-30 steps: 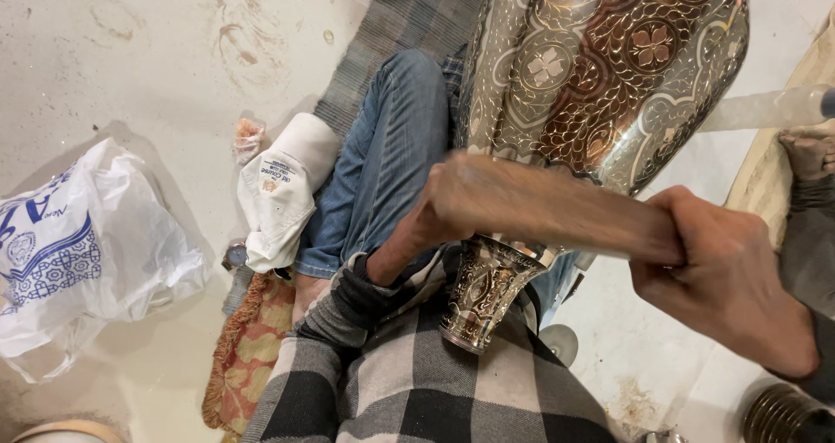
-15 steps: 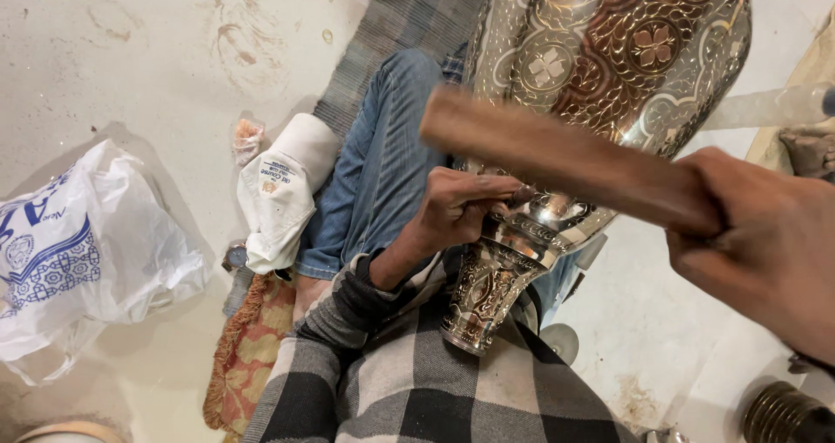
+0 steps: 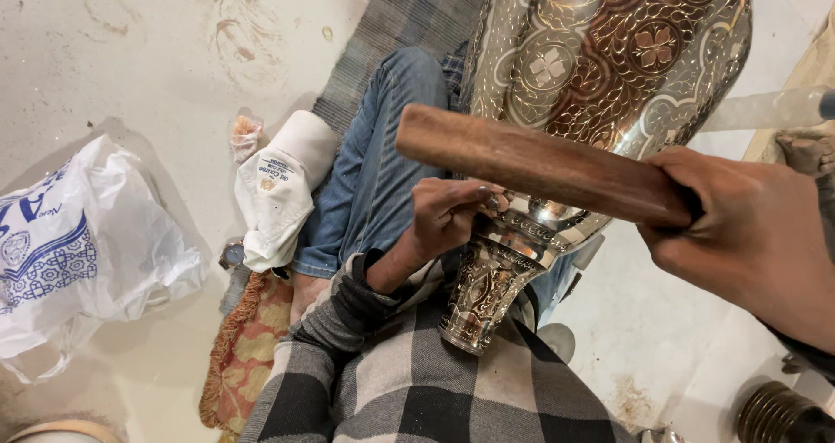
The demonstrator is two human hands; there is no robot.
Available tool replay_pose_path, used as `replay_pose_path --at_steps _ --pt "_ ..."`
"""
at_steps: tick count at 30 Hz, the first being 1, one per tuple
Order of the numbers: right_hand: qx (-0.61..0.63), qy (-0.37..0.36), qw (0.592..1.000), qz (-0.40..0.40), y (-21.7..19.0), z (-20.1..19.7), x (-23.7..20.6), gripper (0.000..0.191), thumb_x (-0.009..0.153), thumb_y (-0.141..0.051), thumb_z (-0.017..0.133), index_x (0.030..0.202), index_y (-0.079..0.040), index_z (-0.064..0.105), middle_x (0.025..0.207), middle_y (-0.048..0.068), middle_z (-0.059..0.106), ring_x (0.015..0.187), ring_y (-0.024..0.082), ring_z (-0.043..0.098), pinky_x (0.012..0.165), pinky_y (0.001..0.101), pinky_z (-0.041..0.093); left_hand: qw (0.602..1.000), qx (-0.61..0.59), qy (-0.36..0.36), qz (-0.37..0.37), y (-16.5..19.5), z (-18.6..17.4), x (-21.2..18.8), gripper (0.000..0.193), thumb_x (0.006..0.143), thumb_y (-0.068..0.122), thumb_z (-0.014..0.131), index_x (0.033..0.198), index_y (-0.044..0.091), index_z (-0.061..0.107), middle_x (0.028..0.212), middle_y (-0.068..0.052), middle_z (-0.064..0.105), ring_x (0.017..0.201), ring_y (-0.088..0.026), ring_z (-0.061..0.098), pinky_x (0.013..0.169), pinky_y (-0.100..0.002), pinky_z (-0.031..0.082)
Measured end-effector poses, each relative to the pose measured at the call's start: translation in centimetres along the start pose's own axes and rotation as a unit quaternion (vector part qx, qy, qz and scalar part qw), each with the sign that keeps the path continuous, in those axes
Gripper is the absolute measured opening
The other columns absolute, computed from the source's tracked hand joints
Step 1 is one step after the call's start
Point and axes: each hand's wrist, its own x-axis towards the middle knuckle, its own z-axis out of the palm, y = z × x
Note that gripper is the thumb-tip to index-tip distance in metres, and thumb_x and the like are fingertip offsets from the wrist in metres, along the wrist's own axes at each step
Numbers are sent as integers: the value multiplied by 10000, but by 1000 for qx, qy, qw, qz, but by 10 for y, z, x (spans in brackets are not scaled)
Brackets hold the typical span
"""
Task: The person sits on the floor holding a large engraved brass vase between the legs and hammers a small punch against the vase's decorated surface with a wooden mallet, repositioning the punch by hand to work successive spots on the metal ornamentation.
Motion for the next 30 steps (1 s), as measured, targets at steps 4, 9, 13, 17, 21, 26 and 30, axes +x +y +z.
replay_pose_path --at_steps 4,9,13,17,21,26,30 --pt "158 138 963 -168 1 5 3 387 734 -227 776 1081 -72 705 795 64 710 614 147 698 568 306 530 996 -66 -16 -57 -1 -2 2 298 914 -94 478 1123 -18 677 924 -134 777 775 -189 788 755 -303 672" --pt "19 8 996 -88 5 7 2 268 785 -235 791 981 -110 659 721 19 689 532 168 670 559 336 528 994 -100 -18 -45 -10 -1 -8 250 952 -90 506 1127 -26 674 968 -167 764 843 -249 789 806 -331 675" --pt "-150 2 986 -75 3 8 5 282 791 -204 745 1040 -175 615 774 -17 708 539 130 655 558 332 509 993 -113 25 -37 -25 8 -16 248 913 -65 543 1100 7 687 915 -109 760 731 -177 770 679 -291 675" --pt "-95 -26 992 -79 -3 7 6 263 780 -247 752 924 -139 560 719 6 667 555 149 638 563 326 510 999 -41 27 -8 -32 6 -18 252 895 -48 529 1016 26 737 832 -87 751 688 -129 737 620 -310 653" --pt "-31 -30 997 -60 -7 3 3 270 773 -216 728 953 -124 550 683 44 671 542 181 632 538 337 495 1000 -17 -8 -13 -29 7 -17 297 875 -67 474 986 -16 745 832 -124 768 726 -144 754 642 -350 653" --pt "-139 -41 987 -65 -4 6 5 237 818 -249 709 955 -132 555 726 8 655 549 171 636 520 323 486 997 -64 -2 -43 -28 8 -19 304 872 -91 452 1033 -35 703 860 -130 751 729 -154 751 653 -330 669" --pt "-154 -75 984 -53 -1 10 9 223 857 -292 685 969 -150 555 746 0 635 569 167 622 501 307 490 999 -33 -18 -38 -30 4 -27 341 869 -145 449 1034 -22 721 865 -99 756 756 -165 754 702 -326 663"
